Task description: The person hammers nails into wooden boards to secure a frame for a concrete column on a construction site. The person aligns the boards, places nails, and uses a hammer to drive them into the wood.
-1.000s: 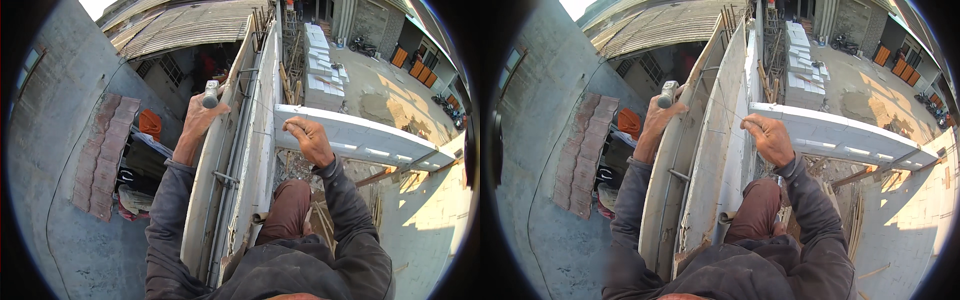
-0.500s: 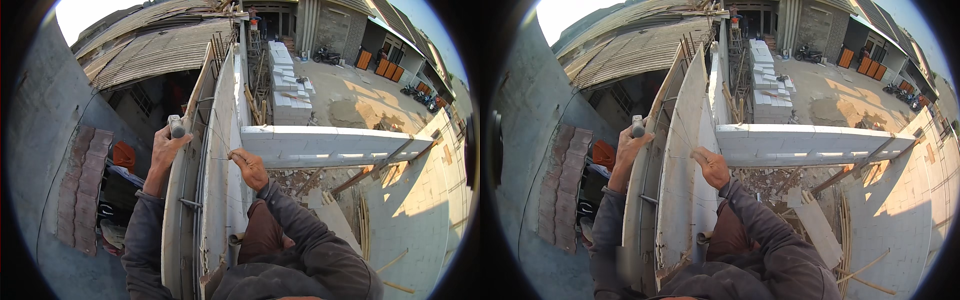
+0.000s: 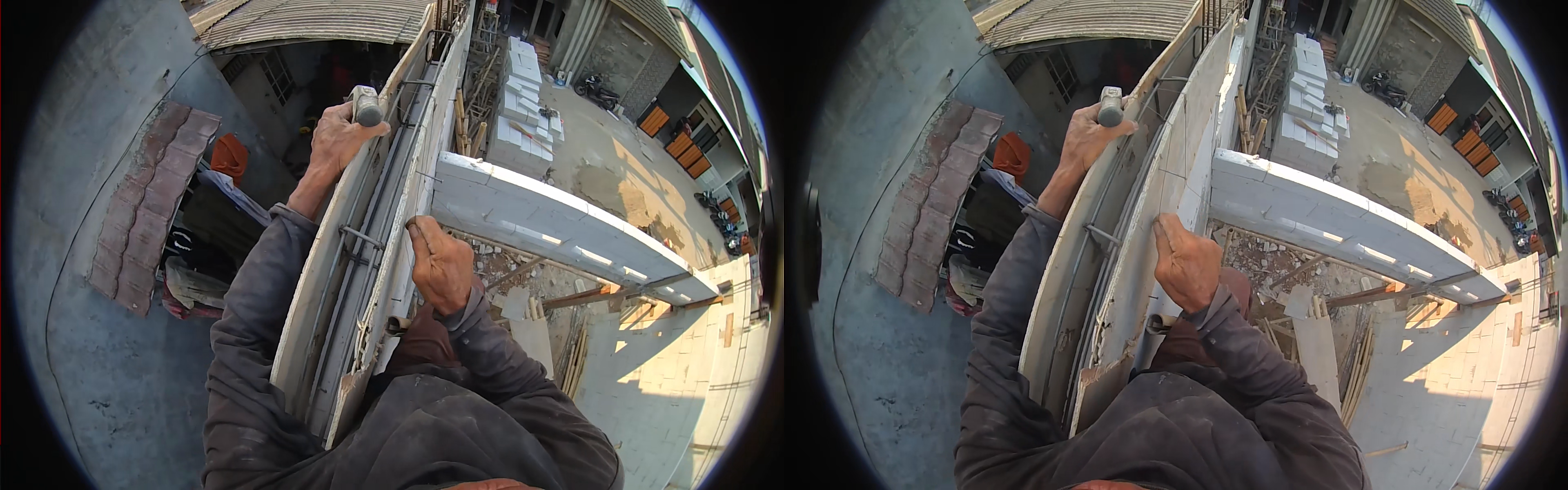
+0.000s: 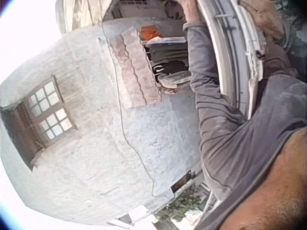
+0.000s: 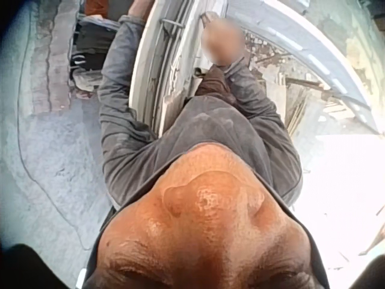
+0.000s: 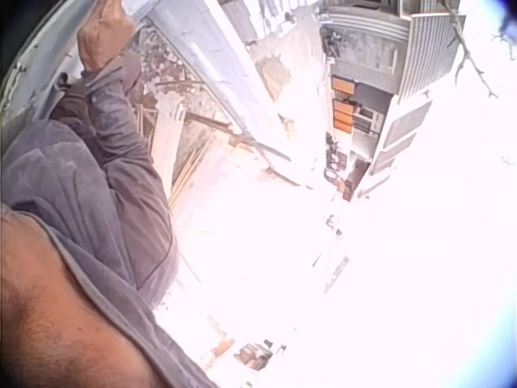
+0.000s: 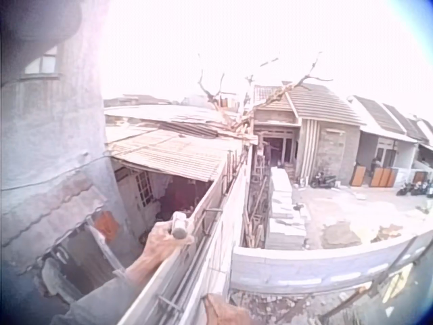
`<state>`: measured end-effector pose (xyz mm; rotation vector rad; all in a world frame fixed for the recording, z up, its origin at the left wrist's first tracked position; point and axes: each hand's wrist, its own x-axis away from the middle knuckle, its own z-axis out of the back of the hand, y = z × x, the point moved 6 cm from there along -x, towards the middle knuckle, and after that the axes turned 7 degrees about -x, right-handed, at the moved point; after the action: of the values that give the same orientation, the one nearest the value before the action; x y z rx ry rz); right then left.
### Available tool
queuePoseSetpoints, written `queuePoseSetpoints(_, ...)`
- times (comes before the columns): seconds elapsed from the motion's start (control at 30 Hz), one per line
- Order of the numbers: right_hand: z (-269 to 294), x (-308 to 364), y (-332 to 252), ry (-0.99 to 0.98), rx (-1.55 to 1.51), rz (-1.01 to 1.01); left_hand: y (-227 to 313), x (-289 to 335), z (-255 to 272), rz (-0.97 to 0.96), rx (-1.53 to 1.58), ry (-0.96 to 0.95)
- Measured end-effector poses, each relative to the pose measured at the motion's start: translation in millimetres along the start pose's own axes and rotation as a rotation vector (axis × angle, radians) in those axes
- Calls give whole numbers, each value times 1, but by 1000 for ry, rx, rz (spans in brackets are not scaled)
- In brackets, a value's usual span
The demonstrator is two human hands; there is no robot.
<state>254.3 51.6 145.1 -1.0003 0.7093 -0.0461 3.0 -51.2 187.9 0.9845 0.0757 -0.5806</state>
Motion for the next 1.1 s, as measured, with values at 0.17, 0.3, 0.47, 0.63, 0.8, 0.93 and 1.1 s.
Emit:
queuePoseSetpoints(0.17, 21, -54, -49, -437, 430, 116, 9, 6, -1, 64, -88, -32)
queuePoseSetpoints(0.3, 17, -136, -47, -511, 400, 434, 9, 12, 6, 52, -153, -18)
queuePoseSetpoints(0.47, 53, -142, 10, -288, -113, 225, 27, 5, -3, -48, -42, -20)
queuePoseSetpoints(0.63, 34, -51, -29, -335, 238, 367, 0, -8, -13, -62, 180, -121)
queuePoseSetpoints(0.8, 17, -8, 73, 106, -199, -83, -31, -20, 17, -71, 117, -97)
queuePoseSetpoints(0.93, 25, -35, 127, 64, -237, -199, -26, -24, -1, -118, 149, -130)
queuePoseSetpoints(1.1, 47, -74, 73, 222, -54, 32, -19, -21, 1, -113, 68, -191)
